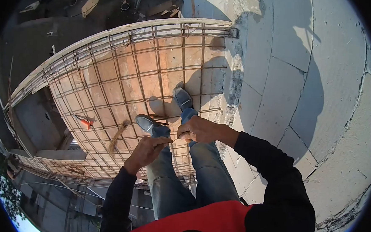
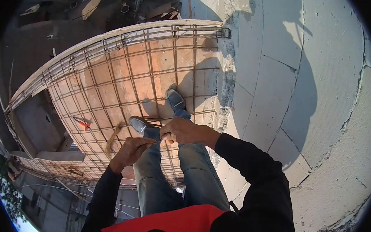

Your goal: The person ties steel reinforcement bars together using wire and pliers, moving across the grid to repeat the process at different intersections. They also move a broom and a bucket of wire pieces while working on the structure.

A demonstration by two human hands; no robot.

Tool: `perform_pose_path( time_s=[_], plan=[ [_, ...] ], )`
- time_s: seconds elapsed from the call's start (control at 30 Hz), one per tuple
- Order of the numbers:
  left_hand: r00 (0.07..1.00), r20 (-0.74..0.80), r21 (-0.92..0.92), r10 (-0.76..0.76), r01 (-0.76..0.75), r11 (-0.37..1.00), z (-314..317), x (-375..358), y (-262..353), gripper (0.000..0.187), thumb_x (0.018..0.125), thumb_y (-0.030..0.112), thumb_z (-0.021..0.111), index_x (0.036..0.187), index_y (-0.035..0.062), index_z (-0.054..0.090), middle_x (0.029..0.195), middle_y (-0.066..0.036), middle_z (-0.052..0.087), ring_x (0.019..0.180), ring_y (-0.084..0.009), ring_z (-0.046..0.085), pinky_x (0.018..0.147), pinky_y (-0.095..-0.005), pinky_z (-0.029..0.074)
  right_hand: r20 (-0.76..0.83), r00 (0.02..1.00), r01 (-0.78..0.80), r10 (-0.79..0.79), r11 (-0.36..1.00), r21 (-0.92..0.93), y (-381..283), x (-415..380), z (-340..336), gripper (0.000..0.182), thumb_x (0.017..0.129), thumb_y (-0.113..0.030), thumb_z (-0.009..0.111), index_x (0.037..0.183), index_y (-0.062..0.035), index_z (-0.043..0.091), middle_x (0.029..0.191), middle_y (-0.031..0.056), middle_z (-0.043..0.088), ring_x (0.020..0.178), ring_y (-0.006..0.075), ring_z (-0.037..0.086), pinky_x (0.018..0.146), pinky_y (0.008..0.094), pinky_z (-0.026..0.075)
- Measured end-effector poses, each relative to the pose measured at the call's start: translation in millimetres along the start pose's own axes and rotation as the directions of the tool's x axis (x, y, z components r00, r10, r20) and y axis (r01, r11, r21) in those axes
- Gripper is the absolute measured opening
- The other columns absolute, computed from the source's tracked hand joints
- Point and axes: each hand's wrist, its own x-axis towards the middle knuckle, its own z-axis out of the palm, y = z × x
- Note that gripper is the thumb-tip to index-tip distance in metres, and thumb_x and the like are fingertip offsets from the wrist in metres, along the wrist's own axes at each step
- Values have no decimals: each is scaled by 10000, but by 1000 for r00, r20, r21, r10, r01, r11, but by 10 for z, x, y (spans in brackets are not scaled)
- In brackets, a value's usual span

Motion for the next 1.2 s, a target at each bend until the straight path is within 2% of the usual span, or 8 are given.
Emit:
perform_pose_path(
  time_s=[0.33,0.4,0.47,0.6,0.73,0.93,1.0,1.2],
  plan=[
    [975,203,0,96,-98,995,-289,427,-205,261,936,173,567,1118,-9,606,718,-125,652,618,-132,618,530,-301,482,-200,959,-242,201,948,-207,53,175,-131,121,762,-135,588,816,-27,584,674,202,593,641,365,600,608,434,460],
    [937,308,-405,-163,284,869,-336,765,-305,242,932,179,571,1073,-10,624,705,-55,610,599,-98,561,506,-264,450,-199,943,-311,267,920,-237,94,246,-314,201,798,-178,606,918,-17,602,700,198,620,690,358,626,645,415,483],
    [963,243,-393,-121,211,895,-275,1136,-539,223,932,168,564,1048,-10,632,705,-33,590,597,-89,542,502,-257,437,-462,847,-341,263,936,-93,230,282,-415,330,853,-249,612,1084,-13,593,846,174,666,780,318,659,704,394,506],
    [994,-19,-368,-109,95,925,-229,1951,-1004,198,929,146,552,977,-22,645,668,-24,566,569,-84,517,504,-249,417,-825,306,-132,474,880,457,1337,401,-709,475,901,-299,604,1282,-32,508,1098,112,625,897,186,648,709,318,523],
    [976,-220,-260,-8,-51,964,-224,2782,-1467,201,925,150,555,976,-20,648,626,-33,561,546,-83,517,502,-252,415,-794,238,-244,560,825,509,2359,519,-980,373,949,-279,537,1245,-54,557,1035,54,638,863,170,632,763,318,512],
    [921,-380,-152,87,-155,976,-52,3913,-1761,202,897,136,537,942,-18,660,648,-117,629,556,-191,611,552,-341,471,-994,86,-450,73,893,27,3324,1023,-1601,260,905,-179,560,1098,-25,640,950,149,661,839,256,643,753,355,496],
    [943,-331,-255,13,-103,962,-24,4257,-1760,190,934,144,522,983,-6,628,615,-36,570,490,-86,498,450,-252,389,-996,13,-452,-92,888,-88,3465,1198,-1848,252,883,-151,558,1093,-43,645,948,198,663,840,336,647,769,392,492],
    [961,-248,-554,-123,-36,832,60,4930,-1889,187,944,126,501,989,-21,607,603,-16,526,457,-88,444,420,-249,354,-930,-44,-537,-365,794,-286,3759,1459,-2408,216,852,-116,568,1036,-59,667,917,226,637,879,396,597,795,438,477]
  ],
)
